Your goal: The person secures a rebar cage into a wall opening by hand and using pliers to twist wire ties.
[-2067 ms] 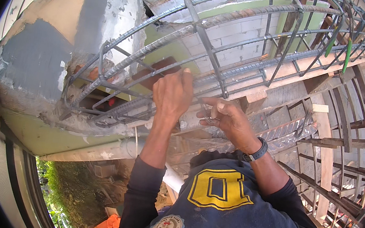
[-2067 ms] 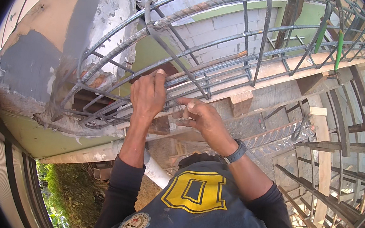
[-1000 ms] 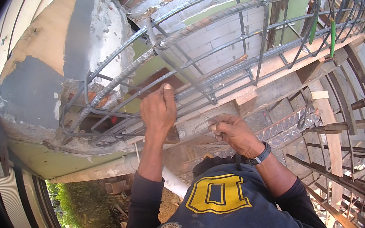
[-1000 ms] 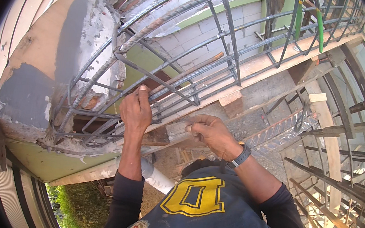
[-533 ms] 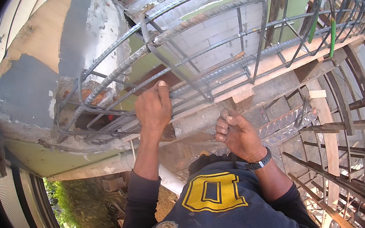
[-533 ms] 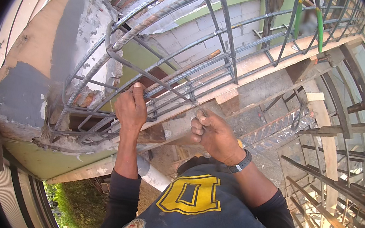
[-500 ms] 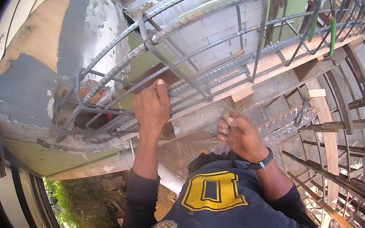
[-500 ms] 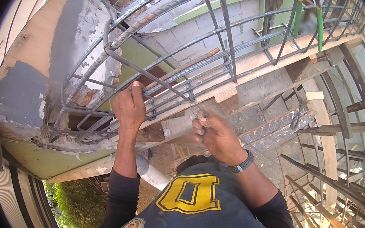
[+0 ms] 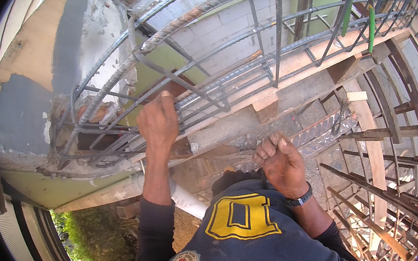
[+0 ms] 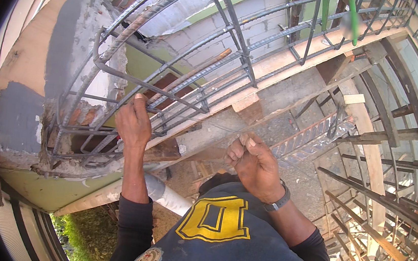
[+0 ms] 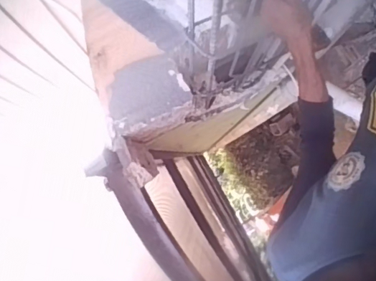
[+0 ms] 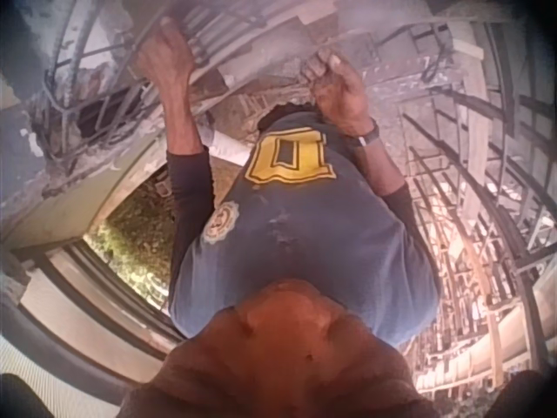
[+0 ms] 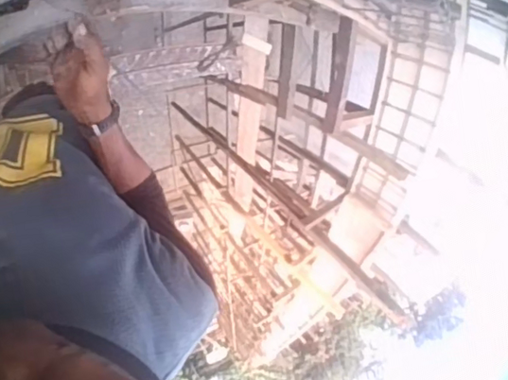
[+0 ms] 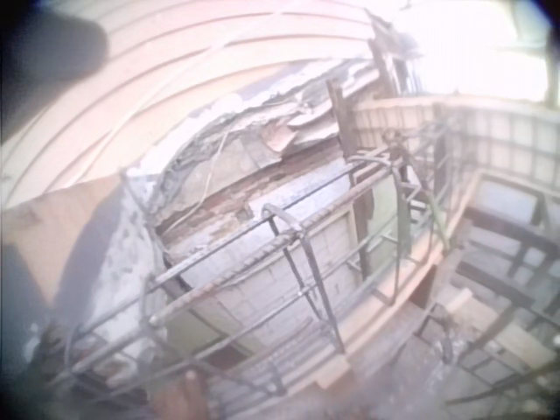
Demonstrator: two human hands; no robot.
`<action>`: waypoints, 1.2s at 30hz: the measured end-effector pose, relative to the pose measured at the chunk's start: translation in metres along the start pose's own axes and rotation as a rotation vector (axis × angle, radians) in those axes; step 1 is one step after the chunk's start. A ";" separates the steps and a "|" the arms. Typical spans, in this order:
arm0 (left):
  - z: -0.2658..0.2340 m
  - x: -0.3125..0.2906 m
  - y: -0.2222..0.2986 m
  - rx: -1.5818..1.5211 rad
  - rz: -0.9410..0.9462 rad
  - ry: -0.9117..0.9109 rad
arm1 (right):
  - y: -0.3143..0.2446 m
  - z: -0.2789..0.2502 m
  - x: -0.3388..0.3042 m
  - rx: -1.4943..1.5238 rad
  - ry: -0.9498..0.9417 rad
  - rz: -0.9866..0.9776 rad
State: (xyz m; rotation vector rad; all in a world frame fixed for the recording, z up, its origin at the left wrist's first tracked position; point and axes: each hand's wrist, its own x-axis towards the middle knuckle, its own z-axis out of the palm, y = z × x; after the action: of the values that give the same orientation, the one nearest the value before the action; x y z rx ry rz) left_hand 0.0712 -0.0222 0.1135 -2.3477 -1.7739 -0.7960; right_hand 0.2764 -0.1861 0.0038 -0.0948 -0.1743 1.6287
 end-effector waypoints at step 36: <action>0.004 -0.001 -0.006 0.033 -0.002 0.004 | -0.069 -0.013 -0.045 -1.165 0.386 0.185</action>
State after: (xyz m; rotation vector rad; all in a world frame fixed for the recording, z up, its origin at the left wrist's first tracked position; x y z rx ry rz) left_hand 0.0664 -0.0197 0.1078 -2.3230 -1.7735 -0.7655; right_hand 0.3497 -0.2260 0.0003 -1.3271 -0.8102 1.4608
